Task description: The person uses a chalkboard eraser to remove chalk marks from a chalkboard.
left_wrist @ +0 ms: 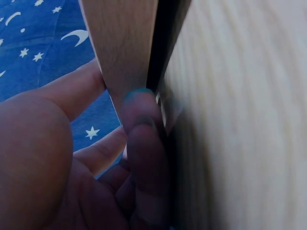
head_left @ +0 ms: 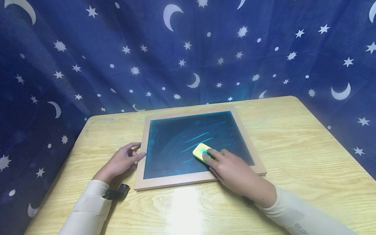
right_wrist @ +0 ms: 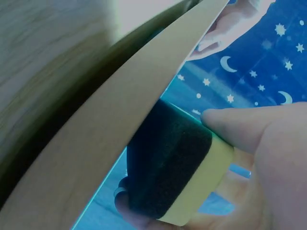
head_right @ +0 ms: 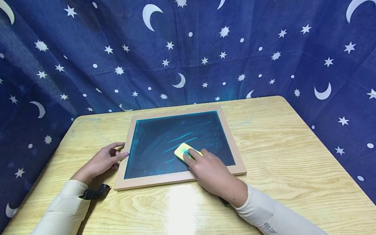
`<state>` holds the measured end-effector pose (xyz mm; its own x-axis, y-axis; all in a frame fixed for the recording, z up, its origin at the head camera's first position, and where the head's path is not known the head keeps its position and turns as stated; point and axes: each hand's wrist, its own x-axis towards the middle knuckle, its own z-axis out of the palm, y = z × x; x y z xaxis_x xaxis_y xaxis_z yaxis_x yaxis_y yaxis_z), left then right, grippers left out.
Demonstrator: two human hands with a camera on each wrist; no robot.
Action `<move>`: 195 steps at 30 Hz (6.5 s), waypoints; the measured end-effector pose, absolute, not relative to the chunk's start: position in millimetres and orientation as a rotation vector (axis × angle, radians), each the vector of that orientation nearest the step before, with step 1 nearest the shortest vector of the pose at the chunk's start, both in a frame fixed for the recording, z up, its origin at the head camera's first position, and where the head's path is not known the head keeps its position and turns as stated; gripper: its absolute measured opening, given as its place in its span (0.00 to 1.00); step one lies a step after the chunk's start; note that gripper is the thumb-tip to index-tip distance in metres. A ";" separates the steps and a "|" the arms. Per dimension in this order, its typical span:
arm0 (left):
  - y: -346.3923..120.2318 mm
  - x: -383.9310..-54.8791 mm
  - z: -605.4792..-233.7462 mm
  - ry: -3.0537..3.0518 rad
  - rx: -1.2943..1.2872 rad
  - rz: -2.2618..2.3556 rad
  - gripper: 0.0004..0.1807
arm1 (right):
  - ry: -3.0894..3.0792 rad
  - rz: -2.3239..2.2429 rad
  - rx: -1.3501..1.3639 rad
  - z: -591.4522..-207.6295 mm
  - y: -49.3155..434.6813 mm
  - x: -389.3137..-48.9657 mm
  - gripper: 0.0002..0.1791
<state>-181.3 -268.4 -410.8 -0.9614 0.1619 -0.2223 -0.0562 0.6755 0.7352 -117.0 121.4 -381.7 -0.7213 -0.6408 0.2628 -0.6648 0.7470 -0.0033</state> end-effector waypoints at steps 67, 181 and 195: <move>-267.1 -180.6 -413.9 2.615 0.077 1.179 0.41 | -2.814 0.185 0.795 -379.3 129.2 -137.9 0.21; -270.3 -184.1 -412.6 2.585 0.126 1.212 0.42 | -2.811 0.183 0.615 -391.2 128.7 -150.2 0.22; -271.0 -182.8 -411.8 2.587 0.115 1.199 0.42 | -2.808 0.120 0.683 -389.1 126.0 -148.9 0.22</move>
<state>-182.8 -271.0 -411.8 -0.9557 0.1906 -0.2245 -0.0480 0.6512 0.7574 -148.9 126.0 -389.1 -0.8593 -0.4410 0.2591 -0.4615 0.8869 -0.0208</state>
